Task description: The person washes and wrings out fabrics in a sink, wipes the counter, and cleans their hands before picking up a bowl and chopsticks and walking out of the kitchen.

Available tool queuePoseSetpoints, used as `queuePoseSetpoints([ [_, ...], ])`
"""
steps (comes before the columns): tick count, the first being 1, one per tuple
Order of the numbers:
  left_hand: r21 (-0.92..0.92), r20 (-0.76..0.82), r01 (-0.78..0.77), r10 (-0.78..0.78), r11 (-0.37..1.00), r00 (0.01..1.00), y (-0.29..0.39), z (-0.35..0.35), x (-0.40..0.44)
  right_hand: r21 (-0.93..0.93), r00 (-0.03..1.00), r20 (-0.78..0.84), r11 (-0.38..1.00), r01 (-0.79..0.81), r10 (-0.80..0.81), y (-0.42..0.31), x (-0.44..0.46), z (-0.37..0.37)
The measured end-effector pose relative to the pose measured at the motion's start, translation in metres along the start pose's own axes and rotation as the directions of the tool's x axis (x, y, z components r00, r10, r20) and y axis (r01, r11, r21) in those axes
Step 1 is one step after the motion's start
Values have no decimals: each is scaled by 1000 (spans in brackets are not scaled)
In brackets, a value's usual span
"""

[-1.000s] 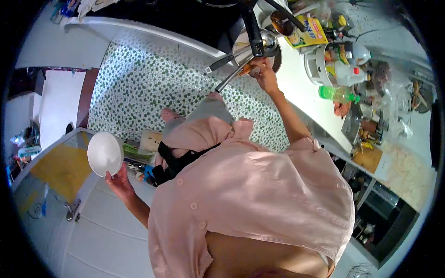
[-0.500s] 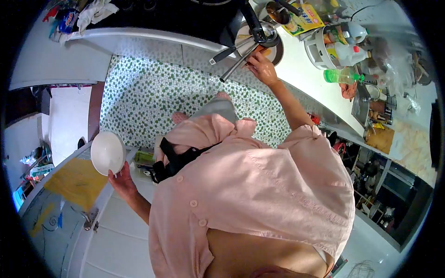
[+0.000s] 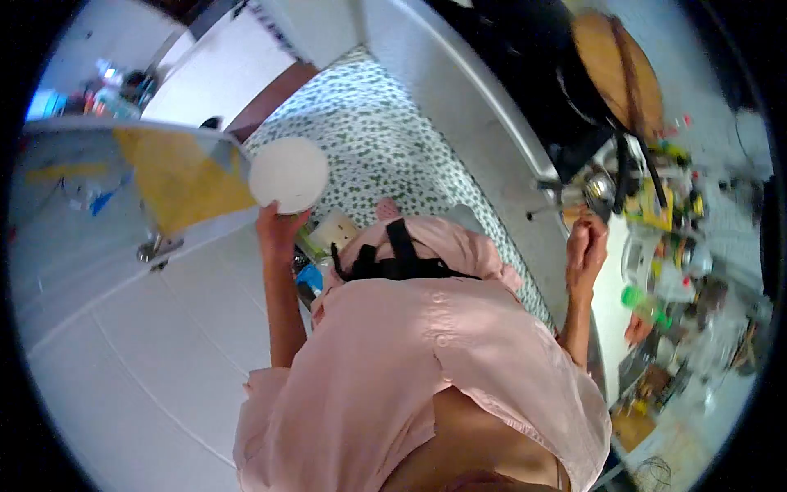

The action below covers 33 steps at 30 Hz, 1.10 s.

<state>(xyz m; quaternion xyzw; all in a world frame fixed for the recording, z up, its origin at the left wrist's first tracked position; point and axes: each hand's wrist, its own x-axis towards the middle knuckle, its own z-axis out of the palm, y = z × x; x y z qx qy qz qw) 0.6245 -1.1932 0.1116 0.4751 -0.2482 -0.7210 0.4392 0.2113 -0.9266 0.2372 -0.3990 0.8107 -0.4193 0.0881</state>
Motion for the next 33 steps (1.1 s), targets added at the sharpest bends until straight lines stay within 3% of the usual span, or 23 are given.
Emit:
queuePoseSetpoints([
  [2,-20,-39,-11,10,1000,999,2,-13,5,67,981,185,995,-74,61,-26,10,44],
  [4,-37,-63,-11,9,999,998,6,-18,4,92,972,236,996,-12,-10,-23,17,84],
  [6,-32,-123,25,-29,999,992,15,-21,8,107,921,389,993,-52,7,-53,33,113],
  [7,-51,-142,16,-23,999,990,18,-30,16,91,875,482,996,5,-49,-59,44,125],
  [8,-55,-152,21,-29,998,988,20,-37,25,91,866,495,996,22,-64,-65,56,139],
  [10,-71,-172,16,-28,997,985,30,-42,47,39,833,518,978,203,-194,-73,80,168],
  [12,-106,-219,-26,2,994,976,45,-40,71,61,822,515,967,247,-243,-75,111,194],
  [14,-131,-230,-51,20,990,973,63,-45,105,155,883,470,986,-59,-21,-89,146,232],
  [15,-147,-226,-67,32,987,974,74,-49,123,124,904,413,990,66,-112,-100,168,252],
  [16,-147,-247,-88,50,985,968,86,-57,143,142,895,427,987,77,-131,-114,192,275],
  [18,-177,-310,-95,37,980,950,111,-68,182,202,946,322,979,-36,-31,-140,242,322],
  [20,-184,-368,-107,33,977,929,143,-74,215,282,938,336,959,-13,-87,-170,300,380],
  [22,-192,-424,-79,-10,978,905,188,-82,246,534,951,249,845,24,-184,-237,355,448],
  [25,-189,-458,-129,29,974,889,250,-90,284,686,921,292,728,-12,-260,-348,405,538],
  [27,-225,-484,-180,50,958,873,284,-96,314,815,811,401,571,-103,-425,-407,423,602],
  [29,-228,-525,-231,80,946,847,316,-99,345,755,599,581,640,-143,-551,-472,431,646],
  [31,-222,-563,-292,123,930,817,350,-108,383,753,372,652,625,-208,-661,-512,445,698],
  [33,-228,-530,-331,168,916,831,380,-123,424,813,182,570,582,11,-801,-553,457,751],
])
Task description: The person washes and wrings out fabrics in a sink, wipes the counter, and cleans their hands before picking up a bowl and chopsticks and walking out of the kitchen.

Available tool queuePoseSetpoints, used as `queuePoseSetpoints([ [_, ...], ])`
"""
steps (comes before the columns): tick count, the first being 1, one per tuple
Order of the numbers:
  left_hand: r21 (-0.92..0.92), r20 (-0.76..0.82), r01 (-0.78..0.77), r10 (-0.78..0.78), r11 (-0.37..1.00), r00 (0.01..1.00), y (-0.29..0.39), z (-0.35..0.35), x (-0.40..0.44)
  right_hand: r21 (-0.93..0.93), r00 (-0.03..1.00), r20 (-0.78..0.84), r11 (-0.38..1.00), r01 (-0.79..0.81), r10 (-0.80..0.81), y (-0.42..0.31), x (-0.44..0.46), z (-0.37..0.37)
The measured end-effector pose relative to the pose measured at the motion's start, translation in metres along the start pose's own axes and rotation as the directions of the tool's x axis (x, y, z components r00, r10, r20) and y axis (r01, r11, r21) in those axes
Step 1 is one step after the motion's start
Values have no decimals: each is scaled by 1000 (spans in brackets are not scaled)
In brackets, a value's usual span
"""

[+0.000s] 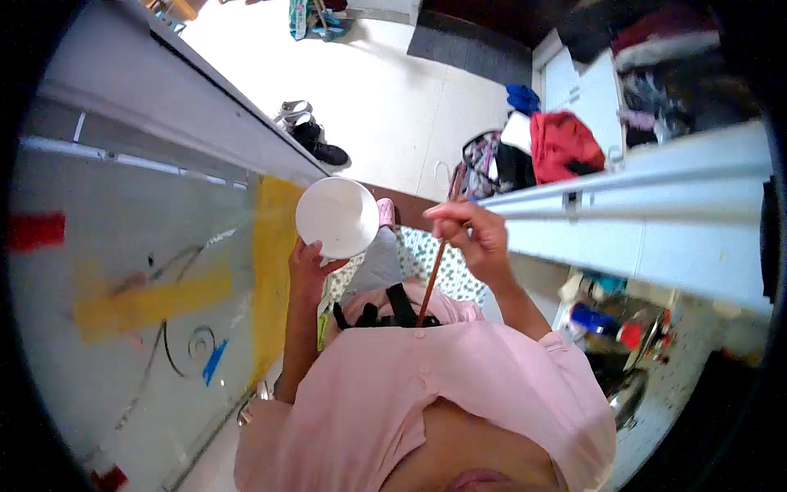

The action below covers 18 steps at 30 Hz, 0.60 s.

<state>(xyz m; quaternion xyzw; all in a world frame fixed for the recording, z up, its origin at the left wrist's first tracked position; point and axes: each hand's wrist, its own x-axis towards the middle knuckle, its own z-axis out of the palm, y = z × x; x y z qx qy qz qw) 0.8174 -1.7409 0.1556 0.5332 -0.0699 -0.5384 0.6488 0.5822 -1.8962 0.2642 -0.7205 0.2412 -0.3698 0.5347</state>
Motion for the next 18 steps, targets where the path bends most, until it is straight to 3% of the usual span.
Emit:
queuePoseSetpoints([
  [3,-3,2,-19,19,1000,1000,35,28,86,-291,911,296,882,371,-285,26,90,-1],
  [5,-37,-11,-30,30,999,1000,59,39,140,-260,933,338,940,221,-126,24,145,5],
  [7,-87,66,-116,122,989,990,94,57,206,-308,880,469,921,239,-71,35,204,-8],
  [9,-145,38,-178,185,973,982,132,82,257,-289,855,513,923,256,-77,52,259,-24],
  [11,-220,22,-181,191,958,981,153,92,310,-348,874,484,926,143,48,77,303,-46],
  [13,-188,-82,-187,174,964,981,188,97,358,-422,967,221,906,-20,124,119,355,-64],
  [15,-216,-127,-229,205,949,970,212,100,402,-532,999,16,847,-20,33,168,408,-96],
  [17,-224,-160,-287,255,931,954,228,92,435,-464,977,-185,868,-180,104,209,463,-122],
  [18,-177,-230,-288,245,941,942,239,91,447,-474,975,-210,864,-167,73,230,491,-130],
])
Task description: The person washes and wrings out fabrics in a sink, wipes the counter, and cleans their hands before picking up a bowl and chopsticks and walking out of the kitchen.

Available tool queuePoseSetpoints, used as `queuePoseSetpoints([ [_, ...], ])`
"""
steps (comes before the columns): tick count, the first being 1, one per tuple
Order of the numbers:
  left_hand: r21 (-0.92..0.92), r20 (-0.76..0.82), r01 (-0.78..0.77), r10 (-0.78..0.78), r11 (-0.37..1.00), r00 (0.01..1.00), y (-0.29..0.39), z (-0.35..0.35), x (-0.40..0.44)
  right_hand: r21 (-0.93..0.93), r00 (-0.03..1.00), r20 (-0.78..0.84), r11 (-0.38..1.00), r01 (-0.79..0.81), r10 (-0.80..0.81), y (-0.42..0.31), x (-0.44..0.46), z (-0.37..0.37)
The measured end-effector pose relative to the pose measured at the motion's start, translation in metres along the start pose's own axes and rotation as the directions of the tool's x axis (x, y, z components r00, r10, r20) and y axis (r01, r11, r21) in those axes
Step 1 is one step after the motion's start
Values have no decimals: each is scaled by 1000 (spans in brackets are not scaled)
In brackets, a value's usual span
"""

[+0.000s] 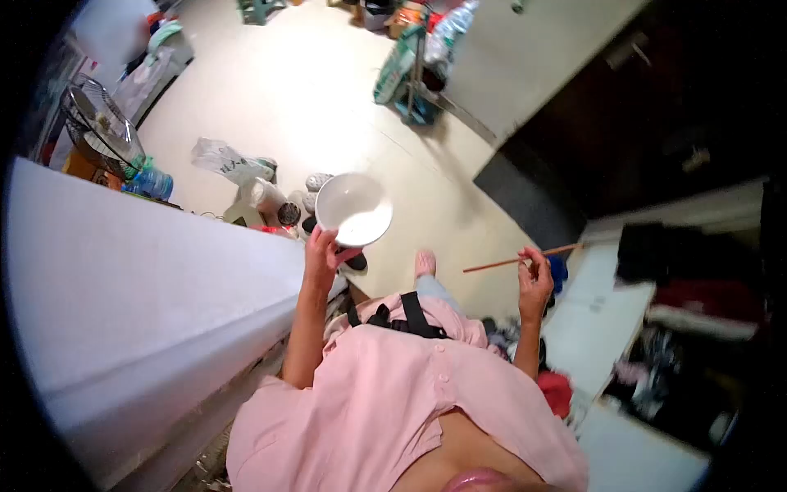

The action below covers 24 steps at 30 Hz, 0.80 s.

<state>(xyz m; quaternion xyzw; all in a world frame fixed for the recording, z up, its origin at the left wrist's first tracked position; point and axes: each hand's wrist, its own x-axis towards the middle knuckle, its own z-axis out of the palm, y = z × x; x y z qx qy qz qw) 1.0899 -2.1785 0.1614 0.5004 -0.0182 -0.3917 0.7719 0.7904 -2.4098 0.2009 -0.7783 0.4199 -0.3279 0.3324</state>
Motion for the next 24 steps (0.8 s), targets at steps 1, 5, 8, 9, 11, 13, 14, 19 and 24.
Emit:
queuePoseSetpoints([
  [1,-4,-79,0,0,1000,997,2,-7,6,14,1000,0,1000,-17,17,12,22,8],
  [5,-48,-339,15,-30,999,940,19,-44,56,184,978,145,975,122,-150,1,161,92],
  [8,-61,-555,-48,7,997,832,26,-38,85,380,897,345,915,135,-276,-28,262,172],
  [9,-70,-609,-63,7,996,793,27,-45,90,397,870,384,906,149,-311,-46,285,201],
  [11,-119,-691,-101,-10,988,723,18,-66,110,580,741,540,814,16,-399,-82,328,257],
  [13,-194,-752,-131,-61,972,656,18,-103,151,598,644,579,798,81,-500,-126,375,322],
  [14,-223,-777,-143,-87,964,623,26,-117,172,545,593,640,833,99,-489,-156,395,349],
  [19,-191,-770,-251,14,949,638,93,-138,337,519,629,724,824,-226,-284,-201,518,474],
  [24,-239,-681,-286,50,928,731,206,-152,504,553,698,692,757,-349,-184,-221,633,549],
])
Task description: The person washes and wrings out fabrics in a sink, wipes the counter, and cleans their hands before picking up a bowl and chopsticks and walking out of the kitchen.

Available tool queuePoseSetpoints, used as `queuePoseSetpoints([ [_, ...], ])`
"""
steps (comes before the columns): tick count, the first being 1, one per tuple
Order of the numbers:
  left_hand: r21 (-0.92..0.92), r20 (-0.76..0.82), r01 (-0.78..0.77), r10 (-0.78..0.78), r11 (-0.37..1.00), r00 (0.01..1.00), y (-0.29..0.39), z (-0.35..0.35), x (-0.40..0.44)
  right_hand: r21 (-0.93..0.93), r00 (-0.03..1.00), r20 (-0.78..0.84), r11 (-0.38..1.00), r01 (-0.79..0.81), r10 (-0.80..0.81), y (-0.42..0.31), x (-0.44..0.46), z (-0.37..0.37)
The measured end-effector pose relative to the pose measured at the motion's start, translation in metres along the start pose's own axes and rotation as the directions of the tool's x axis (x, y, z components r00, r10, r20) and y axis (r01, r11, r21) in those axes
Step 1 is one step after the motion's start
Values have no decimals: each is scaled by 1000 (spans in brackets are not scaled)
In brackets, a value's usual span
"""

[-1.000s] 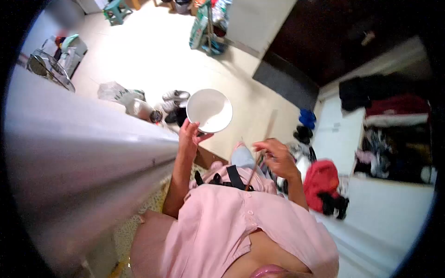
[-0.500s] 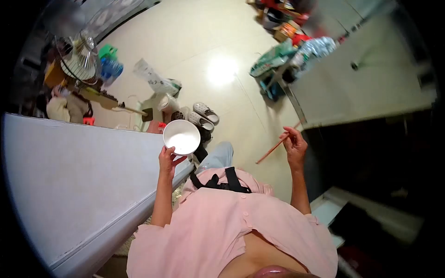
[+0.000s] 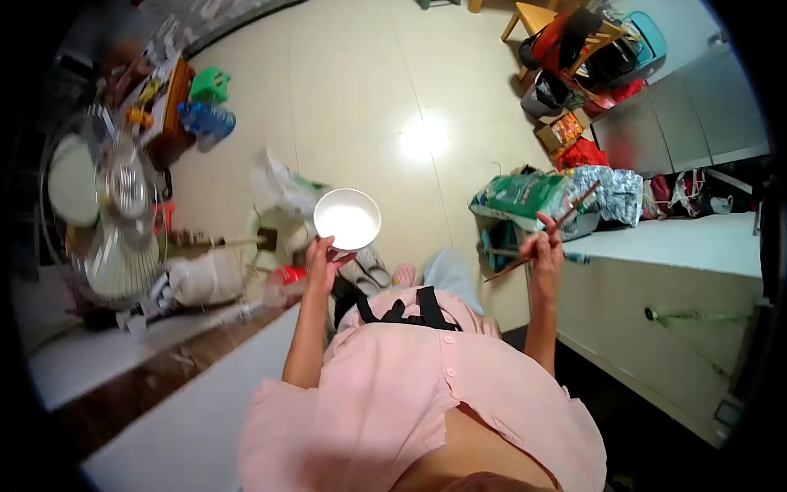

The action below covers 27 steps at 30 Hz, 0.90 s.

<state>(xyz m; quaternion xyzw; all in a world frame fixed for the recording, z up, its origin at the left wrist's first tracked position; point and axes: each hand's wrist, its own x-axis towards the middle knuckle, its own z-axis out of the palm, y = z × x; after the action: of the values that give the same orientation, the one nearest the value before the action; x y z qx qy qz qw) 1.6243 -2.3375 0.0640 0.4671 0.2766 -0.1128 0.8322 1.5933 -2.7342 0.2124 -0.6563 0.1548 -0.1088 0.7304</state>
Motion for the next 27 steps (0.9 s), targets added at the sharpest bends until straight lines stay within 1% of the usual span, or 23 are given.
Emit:
queuePoseSetpoints([
  [1,32,9,0,0,999,1000,24,40,27,-32,1000,-13,999,-4,3,-3,32,-5],
  [3,36,50,-16,14,999,999,37,84,91,227,999,-49,974,1,11,0,86,-17],
  [5,37,50,-7,5,999,999,46,126,148,430,979,-160,902,-45,125,-7,143,-28],
  [6,-34,-11,39,-39,999,999,44,129,186,493,980,-147,869,-46,136,-5,176,-39],
  [7,-119,-10,74,-76,990,997,39,131,218,506,975,-181,862,-18,127,1,208,-54],
  [8,-189,-55,84,-96,978,994,41,142,247,596,973,-194,803,16,125,9,253,-67],
  [9,-213,-105,80,-104,974,989,44,147,274,684,970,-207,728,48,131,20,297,-72],
  [10,-238,-176,82,-126,968,976,59,159,290,719,982,-159,693,47,98,26,339,-76],
  [11,-285,-189,55,-112,957,976,67,163,301,699,972,-179,715,17,152,24,376,-68],
  [12,-309,-193,72,-136,948,972,64,158,317,650,970,-152,758,-44,187,40,410,-60],
  [13,-330,-242,47,-133,943,961,65,160,319,602,971,-117,793,-96,206,52,436,-60],
  [14,-339,-313,15,-128,941,941,71,171,325,577,953,-26,783,-232,301,65,465,-56],
  [15,-130,-311,-93,48,987,949,68,188,331,532,916,62,763,-367,396,75,498,-53],
  [16,-357,-399,-14,-139,934,906,77,189,351,537,899,136,731,-421,417,77,522,-44],
  [17,-377,-398,-12,-151,926,905,80,198,369,540,875,208,695,-475,436,78,550,-34],
  [18,-394,-441,-46,-144,918,886,81,209,390,554,854,215,661,-506,474,65,584,-26],
  [19,-409,-483,-75,-146,910,863,85,211,421,535,852,212,672,-512,480,70,621,-16],
  [20,-413,-478,-71,-150,908,865,91,228,453,492,897,111,761,-423,427,73,658,-17],
  [21,-369,-484,-80,-118,926,867,96,247,484,436,931,8,837,-331,364,73,696,-22],
  [22,-320,-487,-90,-83,943,869,111,265,515,565,911,-41,762,-317,410,62,734,-28],
  [23,-322,-470,-83,-83,943,879,128,284,564,595,920,-68,756,-272,385,39,772,-27],
  [25,-461,-233,-29,-89,887,969,144,323,663,580,926,-174,795,-178,335,5,834,-26],
  [27,-555,-206,51,-196,830,959,194,440,750,511,895,-240,833,-213,376,-23,884,-35],
])
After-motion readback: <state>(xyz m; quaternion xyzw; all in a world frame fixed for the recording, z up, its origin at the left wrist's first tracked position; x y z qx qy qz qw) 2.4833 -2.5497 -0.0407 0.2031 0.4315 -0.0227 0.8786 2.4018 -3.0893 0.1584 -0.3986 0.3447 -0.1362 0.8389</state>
